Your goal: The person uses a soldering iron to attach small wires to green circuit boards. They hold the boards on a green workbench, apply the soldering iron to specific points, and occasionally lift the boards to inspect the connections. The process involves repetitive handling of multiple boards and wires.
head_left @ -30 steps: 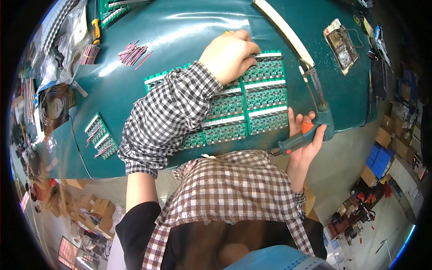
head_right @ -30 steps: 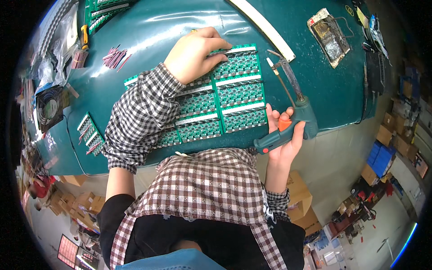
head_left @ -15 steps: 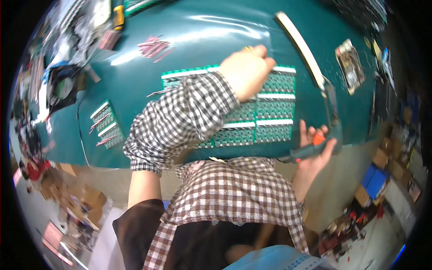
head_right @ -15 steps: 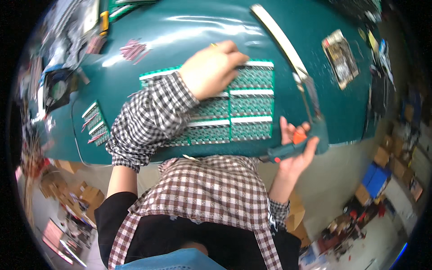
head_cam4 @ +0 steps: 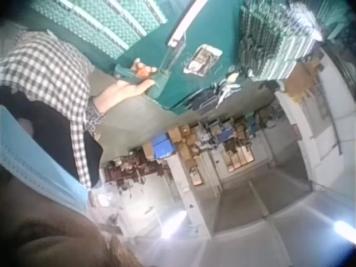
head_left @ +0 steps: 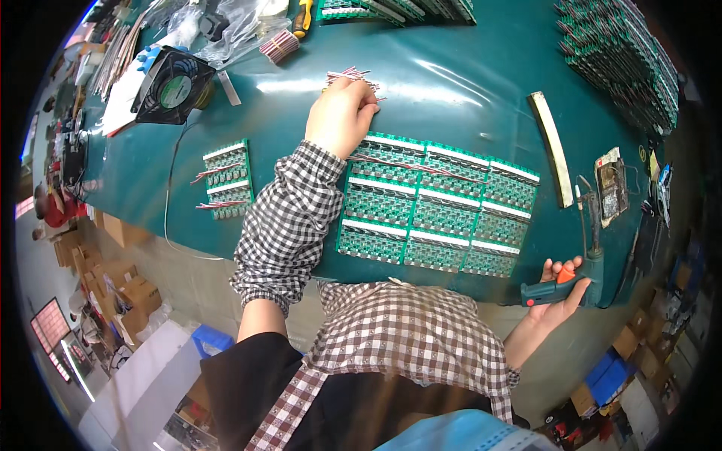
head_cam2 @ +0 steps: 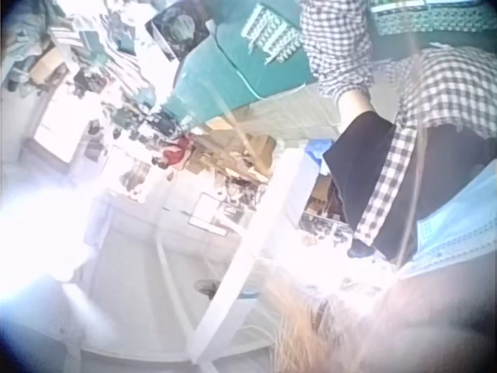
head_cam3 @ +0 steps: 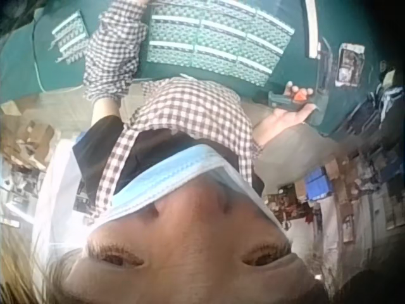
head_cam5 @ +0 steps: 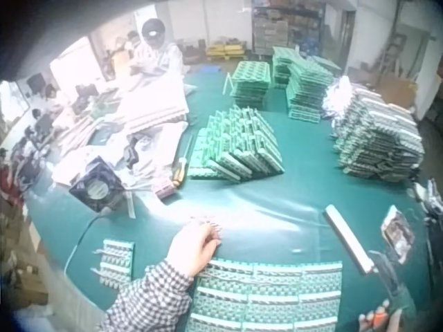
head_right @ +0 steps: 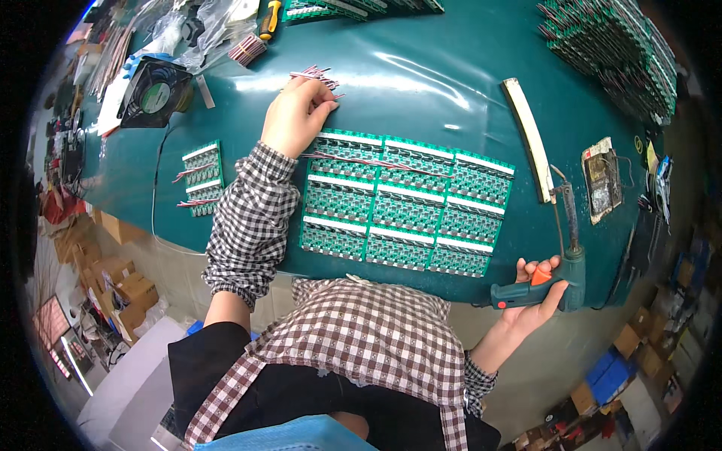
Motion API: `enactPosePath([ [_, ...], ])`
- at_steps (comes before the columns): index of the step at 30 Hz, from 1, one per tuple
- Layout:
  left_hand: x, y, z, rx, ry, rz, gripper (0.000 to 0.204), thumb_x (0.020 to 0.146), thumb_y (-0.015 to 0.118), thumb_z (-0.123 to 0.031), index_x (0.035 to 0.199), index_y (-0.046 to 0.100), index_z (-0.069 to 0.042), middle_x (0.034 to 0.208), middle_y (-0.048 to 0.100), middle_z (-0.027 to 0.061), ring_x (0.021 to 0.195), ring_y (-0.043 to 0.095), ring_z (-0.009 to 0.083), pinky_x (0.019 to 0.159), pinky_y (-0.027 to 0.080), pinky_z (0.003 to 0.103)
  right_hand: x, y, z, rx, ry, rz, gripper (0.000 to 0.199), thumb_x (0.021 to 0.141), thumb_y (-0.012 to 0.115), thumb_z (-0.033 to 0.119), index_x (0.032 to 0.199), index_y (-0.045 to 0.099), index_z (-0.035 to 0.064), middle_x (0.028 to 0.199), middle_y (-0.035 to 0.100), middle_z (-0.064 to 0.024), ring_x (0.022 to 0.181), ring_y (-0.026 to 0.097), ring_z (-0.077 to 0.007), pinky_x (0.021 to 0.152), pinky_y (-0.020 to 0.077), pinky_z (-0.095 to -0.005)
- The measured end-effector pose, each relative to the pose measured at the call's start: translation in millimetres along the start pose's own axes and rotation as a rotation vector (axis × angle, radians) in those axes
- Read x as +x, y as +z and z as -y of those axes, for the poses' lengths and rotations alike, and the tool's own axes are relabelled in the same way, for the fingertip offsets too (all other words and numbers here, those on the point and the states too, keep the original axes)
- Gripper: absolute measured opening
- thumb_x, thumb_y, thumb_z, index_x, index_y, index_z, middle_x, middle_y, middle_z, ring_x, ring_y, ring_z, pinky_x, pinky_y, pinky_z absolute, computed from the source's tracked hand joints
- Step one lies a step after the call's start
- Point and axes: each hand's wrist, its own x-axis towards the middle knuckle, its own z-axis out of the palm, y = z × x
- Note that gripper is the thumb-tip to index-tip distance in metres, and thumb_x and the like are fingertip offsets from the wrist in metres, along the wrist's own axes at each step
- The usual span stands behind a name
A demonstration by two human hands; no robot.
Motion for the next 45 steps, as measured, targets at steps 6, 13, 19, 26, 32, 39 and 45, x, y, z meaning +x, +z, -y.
enactPosePath([
  [6, 0.1, -0.2, 0.8, 0.05, 0.047, -0.06, 0.011, 0.074, 0.067, -0.009, 0.08, 0.059, -0.005, 0.08, 0.057, 0.0059, 0.064, 0.056, 0.0191, 0.06, 0.046, 0.032, -9.4, 3.1, 3.7, -0.061, -0.01, -0.051, 0.04, 0.09, 0.054, 0.037, 0.11, 0.048, 0.0037, 0.091, 0.057, -0.0057, 0.085, 0.059, -0.0182, 0.081, 0.0509, -0.0369],
  [13, -3.5, -3.4, -8.2, -0.082, 0.002, 0.019, 0.011, 0.073, 0.066, -0.01, 0.079, 0.058, -0.006, 0.081, 0.056, 0.0092, 0.076, 0.058, 0.0299, 0.066, 0.047, 0.039, -8.9, 4.9, 0.7, -0.085, -0.018, -0.104, 0.041, 0.091, 0.053, 0.037, 0.111, 0.048, 0.0025, 0.094, 0.056, -0.0067, 0.084, 0.059, -0.0184, 0.076, 0.0531, -0.0348],
  [19, -2.9, -2.2, -10.8, -0.069, 0.062, 0.032, 0.011, 0.075, 0.066, -0.01, 0.082, 0.059, -0.006, 0.083, 0.056, 0.0078, 0.069, 0.058, 0.0223, 0.063, 0.046, 0.033, -7.4, -0.7, -0.3, -0.056, -0.006, -0.094, 0.04, 0.091, 0.052, 0.036, 0.112, 0.047, 0.0018, 0.094, 0.056, -0.0071, 0.085, 0.059, -0.019, 0.076, 0.0539, -0.0349],
  [26, 0.0, -1.1, -7.6, 0.009, 0.117, 0.077, 0.011, 0.078, 0.064, -0.011, 0.083, 0.058, -0.004, 0.085, 0.055, 0.0097, 0.077, 0.058, 0.0277, 0.067, 0.046, 0.035, -7.9, -5.0, -1.8, -0.006, -0.001, -0.069, 0.04, 0.092, 0.051, 0.036, 0.113, 0.047, 0.0018, 0.095, 0.055, -0.0077, 0.085, 0.059, -0.0197, 0.075, 0.0546, -0.0352],
  [32, 2.9, -6.2, -17.7, 0.087, 0.216, 0.087, 0.011, 0.081, 0.061, -0.01, 0.085, 0.054, -0.003, 0.086, 0.054, 0.0128, 0.079, 0.056, 0.0319, 0.069, 0.045, 0.038, -12.6, -9.3, 0.4, 0.032, -0.019, -0.09, 0.042, 0.092, 0.051, 0.036, 0.114, 0.046, 0.0008, 0.096, 0.055, -0.0084, 0.085, 0.059, -0.0208, 0.075, 0.0551, -0.0367],
  [39, -25.0, -3.0, -120.7, -0.575, 0.041, 0.197, 0.008, 0.088, 0.056, -0.004, 0.094, 0.054, -0.001, 0.082, 0.059, 0.0063, 0.074, 0.056, 0.0107, 0.066, 0.045, 0.022, -4.6, 4.4, 13.7, -0.022, -0.032, -0.06, 0.049, 0.09, 0.053, 0.039, 0.117, 0.047, -0.0022, 0.096, 0.059, -0.0109, 0.08, 0.063, -0.0232, 0.071, 0.0562, -0.0393],
  [45, -57.6, 26.5, -178.6, -0.818, 0.206, 0.388, 0.014, 0.078, 0.067, -0.001, 0.09, 0.061, -0.001, 0.082, 0.061, 0.0048, 0.065, 0.055, 0.0085, 0.057, 0.045, 0.02, -2.8, 62.1, -0.5, -0.388, -0.053, -0.026, 0.046, 0.088, 0.058, 0.027, 0.118, 0.047, -0.0064, 0.099, 0.058, -0.0118, 0.079, 0.064, -0.0234, 0.067, 0.0562, -0.036],
])
